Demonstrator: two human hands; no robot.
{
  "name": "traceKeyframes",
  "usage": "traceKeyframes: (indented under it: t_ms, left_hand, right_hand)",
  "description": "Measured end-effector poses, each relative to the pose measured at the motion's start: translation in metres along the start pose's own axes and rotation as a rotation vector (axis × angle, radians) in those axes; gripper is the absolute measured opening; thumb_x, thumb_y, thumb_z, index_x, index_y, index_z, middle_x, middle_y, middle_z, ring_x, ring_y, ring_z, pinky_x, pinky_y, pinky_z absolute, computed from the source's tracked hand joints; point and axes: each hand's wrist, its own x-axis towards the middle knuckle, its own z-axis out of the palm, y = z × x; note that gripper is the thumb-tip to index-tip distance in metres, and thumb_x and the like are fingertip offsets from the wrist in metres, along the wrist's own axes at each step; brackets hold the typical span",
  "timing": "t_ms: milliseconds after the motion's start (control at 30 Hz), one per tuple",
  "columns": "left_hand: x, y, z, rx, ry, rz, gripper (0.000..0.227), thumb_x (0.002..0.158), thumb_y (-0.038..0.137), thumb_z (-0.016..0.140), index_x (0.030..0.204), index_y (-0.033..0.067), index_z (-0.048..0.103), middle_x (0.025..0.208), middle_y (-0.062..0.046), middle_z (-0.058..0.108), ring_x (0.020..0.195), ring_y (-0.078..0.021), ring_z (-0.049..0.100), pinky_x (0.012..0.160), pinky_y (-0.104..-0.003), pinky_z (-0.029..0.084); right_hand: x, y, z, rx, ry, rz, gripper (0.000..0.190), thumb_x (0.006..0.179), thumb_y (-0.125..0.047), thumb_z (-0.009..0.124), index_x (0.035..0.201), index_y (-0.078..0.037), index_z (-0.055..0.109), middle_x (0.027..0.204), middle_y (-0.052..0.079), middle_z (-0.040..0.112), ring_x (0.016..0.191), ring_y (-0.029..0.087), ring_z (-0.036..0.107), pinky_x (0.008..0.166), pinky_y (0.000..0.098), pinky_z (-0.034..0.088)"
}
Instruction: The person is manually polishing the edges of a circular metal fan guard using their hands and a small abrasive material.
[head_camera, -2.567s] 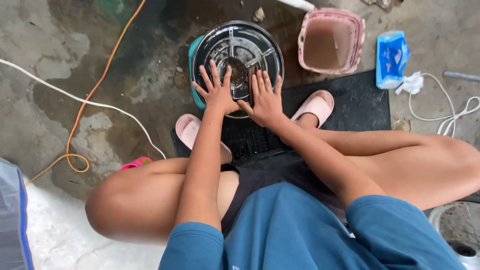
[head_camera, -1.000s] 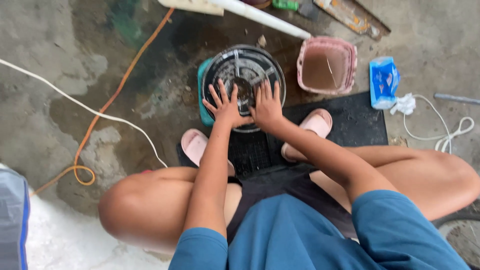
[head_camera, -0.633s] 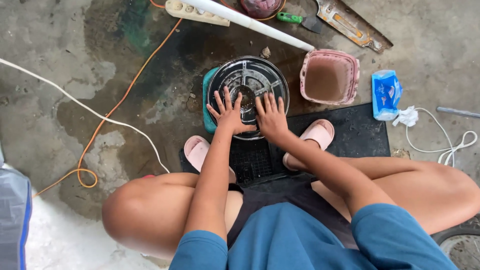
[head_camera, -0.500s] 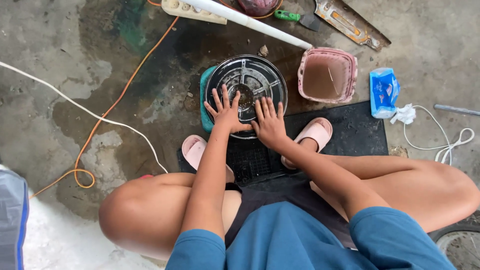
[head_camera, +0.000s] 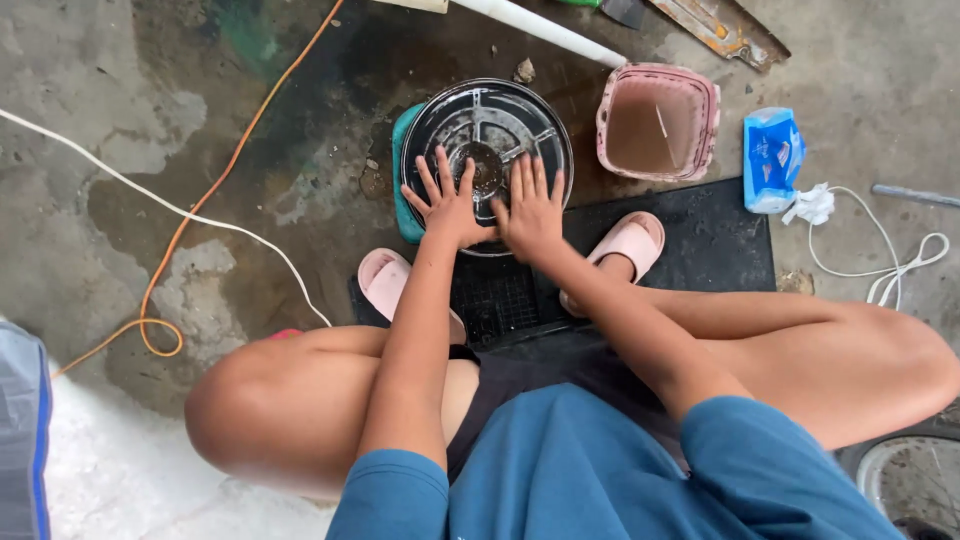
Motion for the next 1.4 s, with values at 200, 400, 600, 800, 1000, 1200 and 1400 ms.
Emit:
traceKeyframes:
  t_ms: [200, 400, 600, 800, 1000, 1200, 1400]
  left_hand:
    - [-0.007, 0.006, -0.006, 0.073, -0.025, 0.001, 0.128, 0.073, 0.045, 0.085, 0.168, 0.0252, 0.003, 0.165, -0.018, -0.033, 0.145, -0.0539, -0.034, 0.106, -0.087, -0.013]
    - [0.000, 0.006, -0.007, 0.088, -0.003, 0.001, 0.121, 0.080, 0.022, 0.083, 0.169, 0.0260, 0.000, 0.163, -0.017, -0.035, 0.144, -0.0527, -0.036, 0.106, -0.085, -0.019]
    - [0.009, 0.001, 0.010, 0.073, 0.101, 0.027, 0.138, 0.065, 0.065, 0.089, 0.169, 0.0152, 0.014, 0.160, -0.026, -0.030, 0.140, -0.0540, -0.033, 0.102, -0.086, -0.010]
    - [0.011, 0.004, -0.002, 0.205, -0.011, 0.047, 0.118, 0.082, 0.047, 0.079, 0.170, 0.0185, 0.005, 0.159, -0.026, -0.031, 0.140, -0.0544, -0.033, 0.105, -0.086, -0.008]
    - [0.016, -0.001, 0.020, 0.090, 0.112, 0.041, 0.148, 0.064, 0.076, 0.090, 0.169, 0.0114, 0.008, 0.157, -0.032, -0.032, 0.136, -0.0592, -0.036, 0.097, -0.089, -0.012]
    - [0.016, -0.004, 0.014, 0.141, 0.049, 0.075, 0.148, 0.062, 0.074, 0.089, 0.170, 0.0143, 0.009, 0.158, -0.027, -0.032, 0.138, -0.0541, -0.036, 0.103, -0.087, -0.009]
    - [0.011, 0.027, 0.003, 0.264, 0.016, 0.058, 0.136, 0.072, 0.065, 0.081, 0.166, 0.0019, 0.006, 0.157, -0.039, -0.026, 0.139, -0.0609, -0.029, 0.107, -0.081, -0.010]
  right_hand:
    - [0.000, 0.012, -0.001, 0.051, 0.215, -0.144, 0.074, 0.106, -0.052, 0.053, 0.152, 0.005, 0.048, 0.157, 0.029, 0.045, 0.149, 0.047, 0.035, 0.115, 0.0729, 0.014]
    - [-0.015, -0.006, -0.014, 0.085, -0.075, 0.005, 0.098, 0.101, -0.074, 0.038, 0.158, 0.006, 0.033, 0.165, 0.027, 0.031, 0.156, 0.042, 0.022, 0.122, 0.0688, 0.004]
    - [0.015, 0.001, -0.007, 0.140, 0.097, -0.023, 0.096, 0.105, -0.068, 0.039, 0.155, 0.014, 0.036, 0.164, 0.030, 0.032, 0.155, 0.040, 0.012, 0.118, 0.0639, -0.003]
    - [-0.013, -0.008, 0.000, 0.191, 0.160, 0.046, 0.090, 0.104, -0.064, 0.046, 0.154, 0.010, 0.041, 0.163, 0.027, 0.035, 0.153, 0.043, 0.024, 0.119, 0.0678, 0.006]
    - [0.035, 0.015, 0.005, 0.075, 0.106, -0.001, 0.081, 0.107, -0.052, 0.056, 0.158, 0.008, 0.037, 0.166, 0.022, 0.031, 0.154, 0.040, 0.019, 0.119, 0.0635, 0.006]
    - [-0.029, 0.024, -0.004, 0.047, 0.086, -0.124, 0.061, 0.104, -0.022, 0.056, 0.156, 0.006, 0.041, 0.163, 0.024, 0.036, 0.148, 0.048, 0.031, 0.118, 0.0629, 0.021]
    - [-0.050, 0.018, 0.006, -0.054, 0.144, -0.057, 0.054, 0.098, -0.019, 0.053, 0.148, 0.002, 0.049, 0.156, 0.017, 0.050, 0.142, 0.038, 0.049, 0.115, 0.0522, 0.036]
